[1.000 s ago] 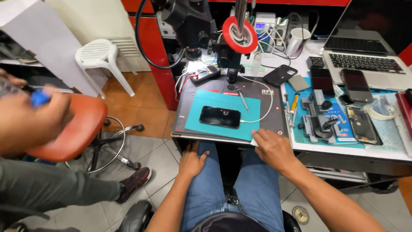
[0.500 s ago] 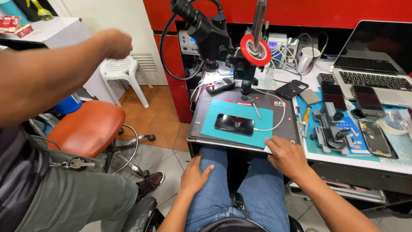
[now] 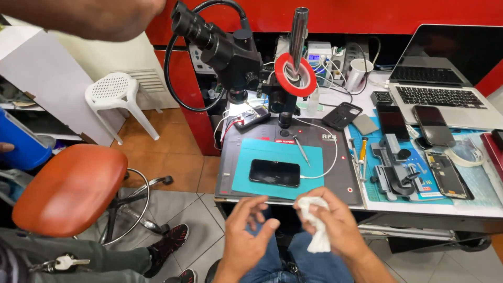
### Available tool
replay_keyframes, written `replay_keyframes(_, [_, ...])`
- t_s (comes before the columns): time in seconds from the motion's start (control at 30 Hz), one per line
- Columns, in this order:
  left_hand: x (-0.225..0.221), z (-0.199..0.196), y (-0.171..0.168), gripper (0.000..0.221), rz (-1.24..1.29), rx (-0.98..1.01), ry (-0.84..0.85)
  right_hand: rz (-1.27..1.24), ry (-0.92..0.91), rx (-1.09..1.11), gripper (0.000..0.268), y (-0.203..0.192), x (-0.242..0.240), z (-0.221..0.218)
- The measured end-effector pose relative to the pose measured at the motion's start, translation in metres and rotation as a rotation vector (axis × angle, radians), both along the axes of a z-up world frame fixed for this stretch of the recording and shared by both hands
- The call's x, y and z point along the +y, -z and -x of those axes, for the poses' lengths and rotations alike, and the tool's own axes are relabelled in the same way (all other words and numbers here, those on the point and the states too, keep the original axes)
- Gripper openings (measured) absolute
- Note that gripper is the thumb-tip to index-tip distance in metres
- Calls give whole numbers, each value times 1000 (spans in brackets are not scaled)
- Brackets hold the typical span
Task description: The person is disassembling a mobile phone by removing internal screws and then cleaning the screen using a cloth and cleaning solution.
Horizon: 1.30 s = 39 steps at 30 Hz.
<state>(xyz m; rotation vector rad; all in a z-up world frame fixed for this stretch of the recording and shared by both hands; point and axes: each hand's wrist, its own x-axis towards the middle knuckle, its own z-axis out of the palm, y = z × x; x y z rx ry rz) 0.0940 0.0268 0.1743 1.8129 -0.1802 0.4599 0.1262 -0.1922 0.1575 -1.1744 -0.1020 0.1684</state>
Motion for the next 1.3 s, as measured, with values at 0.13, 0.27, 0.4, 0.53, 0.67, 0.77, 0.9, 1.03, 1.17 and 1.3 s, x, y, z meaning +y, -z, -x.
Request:
replay_keyframes(0.13, [-8,-19,-23,29,-5,-32,153,16,50,-75,15,-8,35,-2])
replay_keyframes(0.27, [-1,-30,-22,17,67,-76,110,147,70,-96,15,-9,52,-13])
replay_keyframes(0.4, [10,-38,-9,18,119,28,62,259,67,295,35,-12,61,-26])
replay_keyframes(0.53, [19,-41,13,7,1,197,12,317,-1,324,33,3,58,-31])
replay_keyframes(0.67, [21,-40,2,20,30,392,94,303,29,387,25,17,56,-39])
replay_keyframes(0.77, [20,-41,6,18,3,490,60,227,72,540,22,37,50,-46])
replay_keyframes(0.9, [23,-43,-3,24,146,447,114,173,119,534,31,19,64,-44])
replay_keyframes(1.03, [28,-53,-11,28,350,456,152,178,82,516,36,-11,75,-55])
replay_keyframes(1.17, [30,-61,-11,33,283,283,128,4,52,417,27,5,77,-63])
replay_keyframes(1.3, [30,-64,-13,23,285,240,60,-74,-78,89,25,6,84,-68])
